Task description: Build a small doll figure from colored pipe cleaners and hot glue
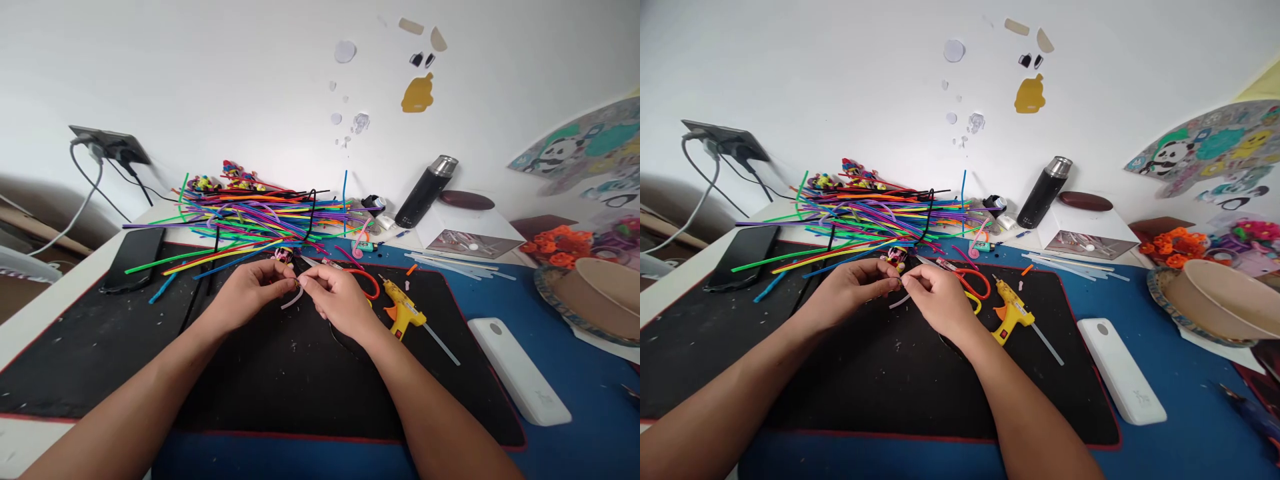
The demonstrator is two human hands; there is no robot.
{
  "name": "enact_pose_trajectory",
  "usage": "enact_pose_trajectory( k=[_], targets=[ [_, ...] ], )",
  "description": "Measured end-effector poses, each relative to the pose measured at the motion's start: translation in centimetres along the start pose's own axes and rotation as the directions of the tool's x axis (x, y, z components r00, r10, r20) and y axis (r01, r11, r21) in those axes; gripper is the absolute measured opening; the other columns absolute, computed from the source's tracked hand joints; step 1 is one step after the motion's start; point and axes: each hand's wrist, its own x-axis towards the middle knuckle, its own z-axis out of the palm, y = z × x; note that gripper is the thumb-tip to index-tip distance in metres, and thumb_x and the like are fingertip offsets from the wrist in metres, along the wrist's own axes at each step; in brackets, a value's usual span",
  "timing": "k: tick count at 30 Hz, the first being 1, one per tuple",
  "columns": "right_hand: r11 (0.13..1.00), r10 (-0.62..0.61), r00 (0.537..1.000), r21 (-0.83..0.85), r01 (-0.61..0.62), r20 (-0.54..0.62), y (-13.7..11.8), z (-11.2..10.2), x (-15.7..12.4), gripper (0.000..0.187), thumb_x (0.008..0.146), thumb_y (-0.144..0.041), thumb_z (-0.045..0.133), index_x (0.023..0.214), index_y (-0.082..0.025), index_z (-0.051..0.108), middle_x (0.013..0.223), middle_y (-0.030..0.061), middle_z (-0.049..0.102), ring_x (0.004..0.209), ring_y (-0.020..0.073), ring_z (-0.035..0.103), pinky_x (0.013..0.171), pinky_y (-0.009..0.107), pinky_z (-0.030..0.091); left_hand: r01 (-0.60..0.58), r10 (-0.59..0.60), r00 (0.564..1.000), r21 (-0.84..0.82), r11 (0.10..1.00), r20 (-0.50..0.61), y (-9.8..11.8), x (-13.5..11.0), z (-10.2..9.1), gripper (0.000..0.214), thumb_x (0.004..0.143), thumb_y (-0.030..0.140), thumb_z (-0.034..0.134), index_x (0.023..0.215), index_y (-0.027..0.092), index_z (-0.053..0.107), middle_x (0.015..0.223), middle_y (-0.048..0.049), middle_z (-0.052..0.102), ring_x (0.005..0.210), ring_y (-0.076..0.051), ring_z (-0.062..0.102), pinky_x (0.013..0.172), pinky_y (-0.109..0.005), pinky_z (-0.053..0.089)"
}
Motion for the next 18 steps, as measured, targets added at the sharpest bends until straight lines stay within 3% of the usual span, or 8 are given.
enact_pose_trajectory(
  k=[11,18],
  targets=[
    [0.927,0.120,0.988,0.345,-0.148,0.102,0.70,0.22,0.32,0.027,0.089,-0.046,0.073,0.089,-0.021,0.065,0.049,-0.0101,0.047,0.041,0.0092,0.041,0.045,0.024,0.031,0.001,0.001,1.000,-0.079,0.997,0.025,0.23,-0.12,0.12,0.032,0.075,0.048,0.087,0.082,0.019,0.076,0.076,-0.0012,0.068,0.067,-0.016,0.057,0.065,-0.028,0.048],
    [0.890,0.144,0.979,0.415,-0.191,0.143,0.52,0.24,0.27,0.029,0.086,-0.046,0.077,0.088,-0.021,0.063,0.049,-0.0108,0.046,0.042,0.0085,0.038,0.045,0.024,0.027,0.019,-0.017,1.000,-0.106,0.994,0.013,0.51,-0.18,0.29,0.034,0.071,0.049,0.089,0.079,0.019,0.075,0.075,-0.0014,0.067,0.065,-0.016,0.057,0.063,-0.029,0.048]
  ],
)
